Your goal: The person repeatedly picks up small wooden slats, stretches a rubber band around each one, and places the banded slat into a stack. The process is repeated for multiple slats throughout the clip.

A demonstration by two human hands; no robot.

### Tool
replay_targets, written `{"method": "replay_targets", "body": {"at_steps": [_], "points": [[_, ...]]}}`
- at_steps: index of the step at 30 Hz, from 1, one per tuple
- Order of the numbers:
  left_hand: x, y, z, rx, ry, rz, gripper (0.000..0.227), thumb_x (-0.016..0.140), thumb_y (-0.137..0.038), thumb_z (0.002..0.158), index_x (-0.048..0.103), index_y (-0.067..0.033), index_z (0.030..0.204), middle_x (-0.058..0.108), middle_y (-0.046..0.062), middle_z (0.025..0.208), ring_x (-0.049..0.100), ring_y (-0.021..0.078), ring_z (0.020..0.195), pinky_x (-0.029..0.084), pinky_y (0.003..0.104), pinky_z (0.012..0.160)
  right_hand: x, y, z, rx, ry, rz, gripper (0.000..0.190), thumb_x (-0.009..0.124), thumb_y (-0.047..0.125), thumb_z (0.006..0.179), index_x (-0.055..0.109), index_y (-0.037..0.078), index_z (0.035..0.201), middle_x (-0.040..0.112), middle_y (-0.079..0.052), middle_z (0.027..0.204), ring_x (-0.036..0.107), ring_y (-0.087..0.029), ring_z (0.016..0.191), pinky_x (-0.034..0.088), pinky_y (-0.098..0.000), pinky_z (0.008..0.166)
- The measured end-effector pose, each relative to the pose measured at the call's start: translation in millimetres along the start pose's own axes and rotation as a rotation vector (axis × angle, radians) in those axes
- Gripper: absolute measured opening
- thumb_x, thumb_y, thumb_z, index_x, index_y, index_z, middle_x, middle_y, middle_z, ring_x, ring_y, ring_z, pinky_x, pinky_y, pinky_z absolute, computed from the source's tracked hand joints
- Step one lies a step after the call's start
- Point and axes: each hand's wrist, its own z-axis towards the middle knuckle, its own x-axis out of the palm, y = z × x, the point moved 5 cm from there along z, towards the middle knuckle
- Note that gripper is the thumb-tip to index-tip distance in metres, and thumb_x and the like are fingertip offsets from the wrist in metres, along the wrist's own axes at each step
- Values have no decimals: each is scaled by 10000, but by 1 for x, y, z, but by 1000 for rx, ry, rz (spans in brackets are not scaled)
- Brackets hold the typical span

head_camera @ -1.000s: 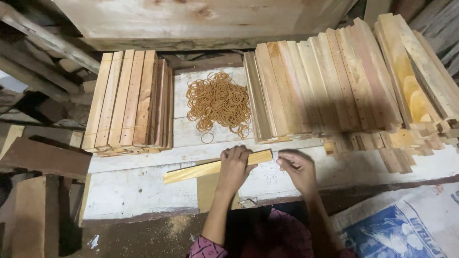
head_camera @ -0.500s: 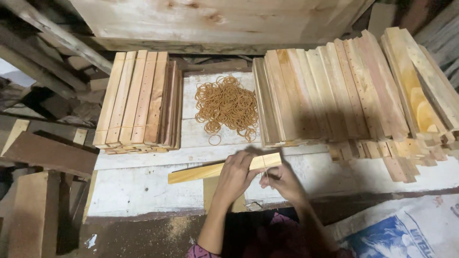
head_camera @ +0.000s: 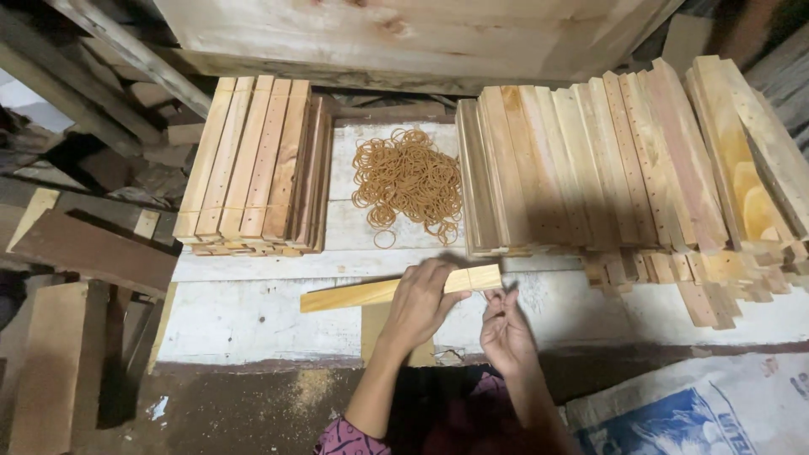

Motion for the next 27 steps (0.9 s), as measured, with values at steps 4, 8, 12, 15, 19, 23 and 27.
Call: {"method": "replay_targets", "body": {"at_steps": [4, 8, 12, 15, 19, 23, 27], "points": [[-7, -10, 0, -42, 55, 6, 414, 705, -361, 912, 666, -32, 1161, 652, 93, 1001, 686, 307, 1011, 497, 429, 943, -53, 53, 33, -76, -34, -436, 266, 559, 348, 1049, 679, 147, 1176, 745, -79, 1243, 723, -192, 1088, 601, -187, 807], [9, -8, -9, -3, 100, 47, 448, 701, -390, 913, 664, -32, 1181, 652, 108, 1035, 689, 313, 1003, 493, 420, 927, 35, 44, 6, -230, -214, -1094, 355, 775, 218, 894, 737, 11, 1180, 778, -160, 1002, 772, -245, 841, 653, -303, 659], [19, -6, -16, -12, 176, 56, 450, 724, -372, 888, 671, -51, 1198, 657, 91, 1038, 692, 304, 1011, 479, 421, 922, 23, 53, 27, -189, -155, -1404, 296, 835, 95, 820, 782, -31, 1082, 768, -167, 931, 715, -206, 817, 617, -304, 658], [42, 11, -22, -33, 197, 91, 453, 731, -376, 879, 666, -75, 1212, 648, 68, 1036, 690, 280, 1013, 469, 405, 923, 15, 80, 35, -240, -132, -1570, 263, 789, 48, 803, 763, -9, 1059, 764, -175, 933, 723, -230, 878, 612, -340, 734], [53, 23, -22, -65, 207, 105, 456, 755, -361, 860, 677, -76, 1208, 643, 67, 1024, 658, 276, 1046, 457, 415, 944, 77, 65, 4, -246, 115, -1958, 562, 937, 179, 646, 786, 148, 1187, 747, -121, 1077, 666, -309, 1066, 542, -440, 927], [61, 24, -20, -47, 210, 126, 458, 767, -380, 839, 690, -85, 1180, 633, 57, 1027, 595, 254, 1098, 439, 403, 969, 100, 51, 5, -360, 312, -2260, 471, 922, 230, 661, 823, 189, 1120, 763, -124, 986, 672, -352, 987, 524, -441, 894], [62, 27, -23, -42, 198, 151, 462, 770, -386, 831, 688, -92, 1178, 631, 50, 1025, 572, 239, 1112, 444, 395, 926, 104, 36, 18, -166, 293, -2350, 530, 933, 231, 657, 820, 231, 1174, 676, -181, 986, 677, -391, 992, 535, -465, 900]]}}
